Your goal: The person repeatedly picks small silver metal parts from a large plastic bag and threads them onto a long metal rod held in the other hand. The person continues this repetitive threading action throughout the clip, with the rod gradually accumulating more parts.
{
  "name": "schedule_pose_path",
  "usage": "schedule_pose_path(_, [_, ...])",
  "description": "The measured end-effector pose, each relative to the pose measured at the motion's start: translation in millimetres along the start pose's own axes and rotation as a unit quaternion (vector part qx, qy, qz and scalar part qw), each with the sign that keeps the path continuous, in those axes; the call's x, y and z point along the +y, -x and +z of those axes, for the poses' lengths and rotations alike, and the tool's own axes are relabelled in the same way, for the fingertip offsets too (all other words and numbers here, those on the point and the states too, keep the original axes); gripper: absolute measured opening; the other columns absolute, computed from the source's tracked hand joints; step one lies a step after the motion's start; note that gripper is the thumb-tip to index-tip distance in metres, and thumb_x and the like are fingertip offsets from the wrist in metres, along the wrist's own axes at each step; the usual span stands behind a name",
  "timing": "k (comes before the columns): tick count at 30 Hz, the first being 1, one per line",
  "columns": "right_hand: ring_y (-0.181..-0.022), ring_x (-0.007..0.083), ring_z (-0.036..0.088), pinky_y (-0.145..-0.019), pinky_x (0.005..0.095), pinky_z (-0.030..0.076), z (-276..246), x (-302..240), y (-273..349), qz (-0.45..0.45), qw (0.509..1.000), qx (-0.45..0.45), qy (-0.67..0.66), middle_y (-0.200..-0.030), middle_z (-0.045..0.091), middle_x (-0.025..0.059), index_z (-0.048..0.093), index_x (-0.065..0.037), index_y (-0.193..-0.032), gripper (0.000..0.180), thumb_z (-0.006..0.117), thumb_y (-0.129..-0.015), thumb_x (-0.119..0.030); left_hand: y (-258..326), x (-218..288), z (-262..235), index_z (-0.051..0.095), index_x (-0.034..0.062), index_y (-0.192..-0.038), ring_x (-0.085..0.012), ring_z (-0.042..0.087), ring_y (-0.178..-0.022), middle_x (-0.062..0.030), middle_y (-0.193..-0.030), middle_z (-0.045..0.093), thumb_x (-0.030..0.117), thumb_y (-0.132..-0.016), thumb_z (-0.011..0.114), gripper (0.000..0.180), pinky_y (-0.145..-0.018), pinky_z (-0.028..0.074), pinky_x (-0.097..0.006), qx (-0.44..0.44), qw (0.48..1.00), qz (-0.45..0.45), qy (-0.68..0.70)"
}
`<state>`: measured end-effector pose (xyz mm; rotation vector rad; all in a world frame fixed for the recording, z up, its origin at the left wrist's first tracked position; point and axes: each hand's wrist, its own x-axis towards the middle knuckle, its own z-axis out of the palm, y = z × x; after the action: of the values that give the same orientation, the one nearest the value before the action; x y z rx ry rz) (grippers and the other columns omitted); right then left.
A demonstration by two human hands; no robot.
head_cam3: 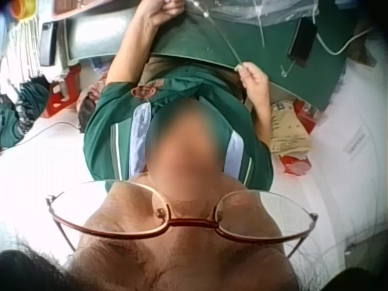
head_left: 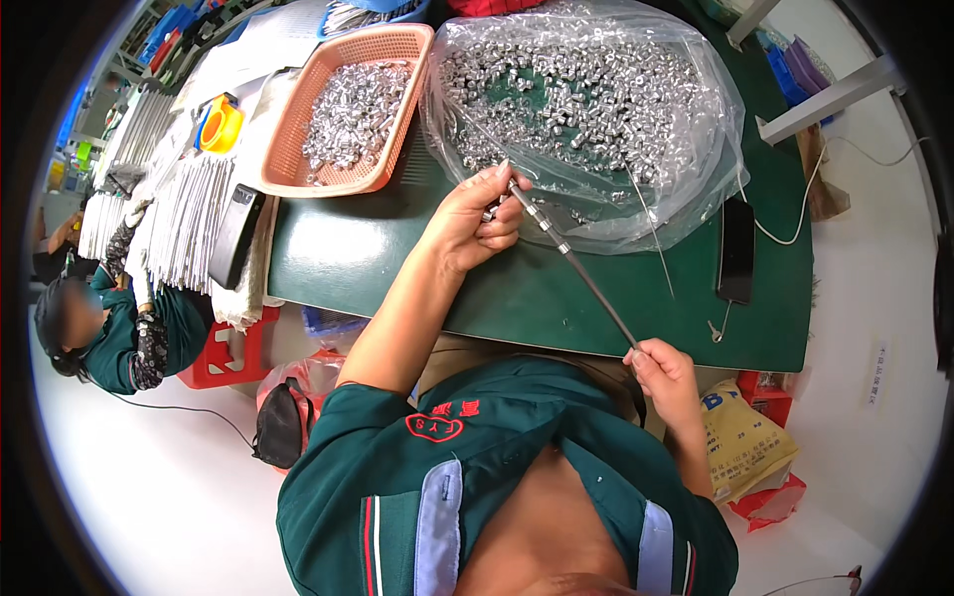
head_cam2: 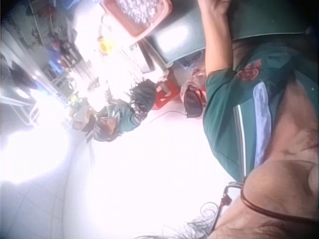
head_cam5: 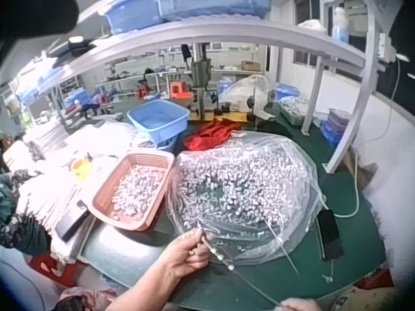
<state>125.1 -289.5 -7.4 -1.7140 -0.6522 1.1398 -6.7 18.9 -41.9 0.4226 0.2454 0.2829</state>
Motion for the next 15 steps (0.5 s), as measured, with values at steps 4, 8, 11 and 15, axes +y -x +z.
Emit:
schedule_pose_path(4, [-0.055,0.0026,0.039,-0.050,0.0199,0.034,5.2,-2.6,0.4,-0.026,0.998,0.026,0.046,-0.061,0.046,-0.0052,0.060,0.002,-0.085,0.014,0.055,-0.090,-0.011,-1.4,-0.8,2.1,0.056,0.0027,-0.097,-0.0046,0.027,-0.040,-0.0016,-0.058,0.047,0.027,-0.096,0.048,0.025,-0.037,0.019,-0.020,0.026,0.998,0.021,-0.056])
schedule_pose_path(8, [-0.058,0.0047,0.043,-0.053,0.0218,0.038,9.7,-8.9,2.3,-0.084,0.984,0.069,0.141,-0.061,0.049,-0.0038,0.060,0.002,-0.086,0.014,0.056,-0.090,-0.011,-0.5,-1.0,2.3,0.057,0.0016,-0.097,-0.0045,0.026,-0.040,-0.0004,-0.059,0.044,0.030,-0.096,0.047,0.030,-0.036,0.019,-0.020,0.047,0.990,0.035,-0.130])
schedule_pose_path(11, [-0.056,0.0034,0.041,-0.051,0.0209,0.035,11.1,-7.0,0.9,-0.058,0.991,0.062,0.102,-0.061,0.048,-0.0042,0.061,0.002,-0.086,0.014,0.056,-0.090,-0.011,0.1,-4.4,3.0,0.058,-0.0005,-0.096,-0.0044,0.025,-0.039,-0.0016,-0.058,0.045,0.035,-0.096,0.046,0.037,-0.036,0.019,-0.020,0.036,0.994,0.014,-0.103])
schedule_pose_path(15, [-0.052,0.0015,0.037,-0.047,0.0193,0.029,18.7,-0.8,-4.2,-0.009,0.999,0.036,-0.002,-0.059,0.045,-0.0051,0.060,0.001,-0.086,0.015,0.055,-0.091,-0.012,-1.4,-8.7,17.9,0.058,-0.0027,-0.099,-0.0047,0.022,-0.039,-0.0021,-0.060,0.045,0.044,-0.097,0.040,0.051,-0.036,0.019,-0.020,0.054,0.990,-0.007,-0.127])
